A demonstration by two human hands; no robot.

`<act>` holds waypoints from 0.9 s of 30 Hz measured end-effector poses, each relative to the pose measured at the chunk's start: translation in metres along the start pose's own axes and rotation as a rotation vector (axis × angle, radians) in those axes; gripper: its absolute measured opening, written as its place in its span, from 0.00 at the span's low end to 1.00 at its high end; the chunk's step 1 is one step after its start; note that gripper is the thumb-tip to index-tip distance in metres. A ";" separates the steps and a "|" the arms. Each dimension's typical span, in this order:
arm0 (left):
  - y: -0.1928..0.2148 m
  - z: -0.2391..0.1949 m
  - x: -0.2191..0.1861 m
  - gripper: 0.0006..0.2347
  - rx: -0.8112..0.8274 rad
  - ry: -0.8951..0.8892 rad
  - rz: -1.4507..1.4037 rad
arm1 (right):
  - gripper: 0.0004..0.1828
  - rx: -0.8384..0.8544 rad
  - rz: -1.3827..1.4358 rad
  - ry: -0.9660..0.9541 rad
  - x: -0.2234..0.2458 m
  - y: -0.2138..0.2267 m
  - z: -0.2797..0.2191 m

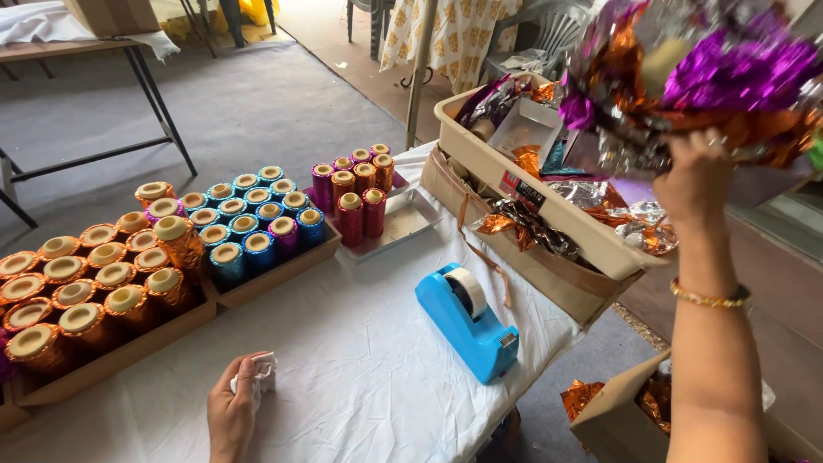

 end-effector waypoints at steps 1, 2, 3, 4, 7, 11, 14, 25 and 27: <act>0.000 0.000 0.002 0.15 0.006 0.001 0.001 | 0.18 0.003 -0.005 -0.001 -0.007 0.003 0.012; 0.001 0.001 0.002 0.15 -0.008 -0.029 0.024 | 0.12 0.031 -0.044 -0.003 -0.014 0.003 0.024; 0.002 0.002 0.001 0.15 -0.023 -0.062 0.046 | 0.06 0.055 -0.083 -0.005 -0.022 0.003 0.037; 0.002 0.004 0.004 0.15 -0.018 -0.064 0.045 | 0.06 0.054 -0.087 -0.006 -0.018 0.014 0.053; 0.001 0.007 0.009 0.15 0.013 -0.073 -0.018 | 0.23 -0.020 0.126 0.016 -0.005 0.033 0.087; 0.002 0.011 0.017 0.16 0.024 -0.072 -0.011 | 0.26 0.075 0.156 -0.068 -0.020 -0.006 0.083; 0.003 0.019 0.035 0.16 0.021 -0.058 -0.024 | 0.24 0.138 0.125 -0.101 -0.010 -0.026 0.074; 0.006 0.021 0.040 0.16 0.010 -0.048 -0.017 | 0.17 0.231 0.072 -0.105 0.070 -0.082 0.036; 0.007 0.020 0.041 0.16 0.003 -0.043 0.003 | 0.32 0.382 0.145 -0.141 0.087 -0.088 0.029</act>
Point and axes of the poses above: each hand's wrist, its own z-axis towards the middle knuckle, its own y-axis out of the back of the hand, x = y × z, the point moved 9 cm from there along z, towards the middle knuckle, and after that the axes turned 13 degrees about -x, right-handed, at the moved point
